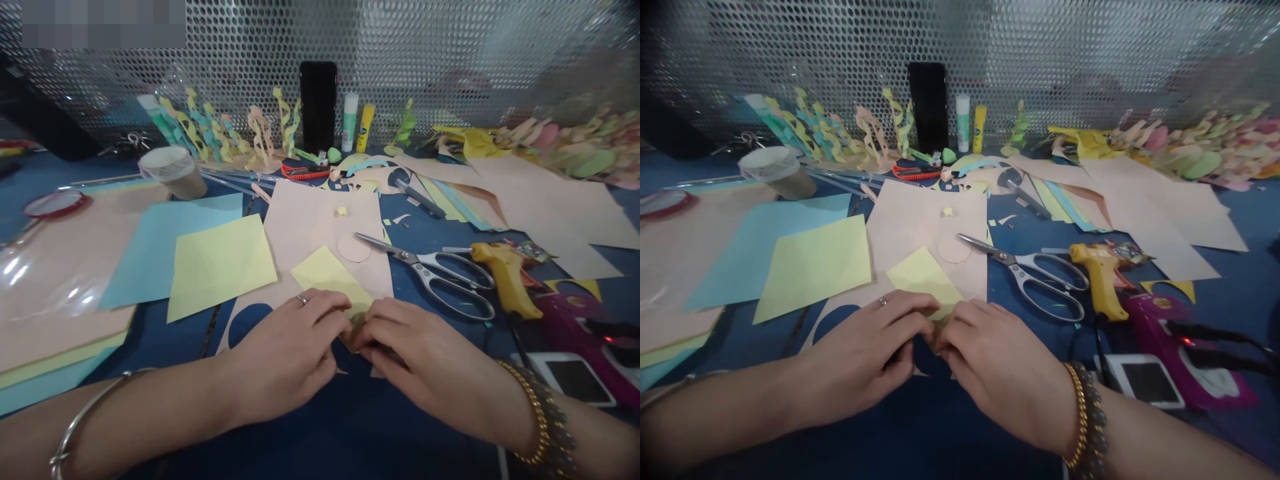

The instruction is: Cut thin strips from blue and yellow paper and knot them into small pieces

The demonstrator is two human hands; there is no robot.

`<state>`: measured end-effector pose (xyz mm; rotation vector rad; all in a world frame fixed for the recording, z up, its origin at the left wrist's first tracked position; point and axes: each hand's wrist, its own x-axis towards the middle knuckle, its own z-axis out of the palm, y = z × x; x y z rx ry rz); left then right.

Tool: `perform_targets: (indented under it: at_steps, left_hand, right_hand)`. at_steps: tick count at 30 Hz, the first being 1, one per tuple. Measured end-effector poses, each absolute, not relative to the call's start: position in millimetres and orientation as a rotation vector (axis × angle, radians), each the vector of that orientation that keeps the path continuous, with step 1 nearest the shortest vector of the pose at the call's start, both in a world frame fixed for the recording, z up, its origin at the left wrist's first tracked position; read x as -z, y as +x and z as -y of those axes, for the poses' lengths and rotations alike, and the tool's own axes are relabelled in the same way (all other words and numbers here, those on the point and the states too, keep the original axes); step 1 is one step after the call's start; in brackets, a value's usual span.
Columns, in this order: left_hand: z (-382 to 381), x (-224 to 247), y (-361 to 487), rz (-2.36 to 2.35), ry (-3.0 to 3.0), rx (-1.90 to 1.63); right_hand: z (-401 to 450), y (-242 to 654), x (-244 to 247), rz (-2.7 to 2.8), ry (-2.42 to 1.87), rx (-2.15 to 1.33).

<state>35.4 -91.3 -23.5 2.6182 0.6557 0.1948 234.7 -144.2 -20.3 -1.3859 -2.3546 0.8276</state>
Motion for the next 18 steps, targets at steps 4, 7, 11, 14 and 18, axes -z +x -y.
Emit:
perform_targets:
  at_steps: [4, 7, 11, 14, 18]
  left_hand:
    - [92.4, 22.2, 33.5, -0.663, 2.544, -0.221]
    - [92.5, 20.8, 32.7, -0.653, 2.5, -0.262]
    - [92.7, 20.3, 32.7, -0.605, 2.5, -0.314]
    - [92.8, 21.1, 33.2, -0.591, 2.539, -0.33]
    - [92.6, 23.3, 33.2, -0.582, 2.571, -0.358]
  right_hand:
    - [143.0, 235.3, 20.2, 2.33, -1.374, -0.849]
    - [142.9, 234.7, 19.1, 2.322, -1.399, -0.852]
    - [143.2, 234.3, 17.5, 2.298, -1.411, -0.848]
    - [143.3, 234.0, 17.4, 2.28, -1.41, -0.847]
    - [143.0, 233.3, 18.5, 2.274, -1.421, -0.84]
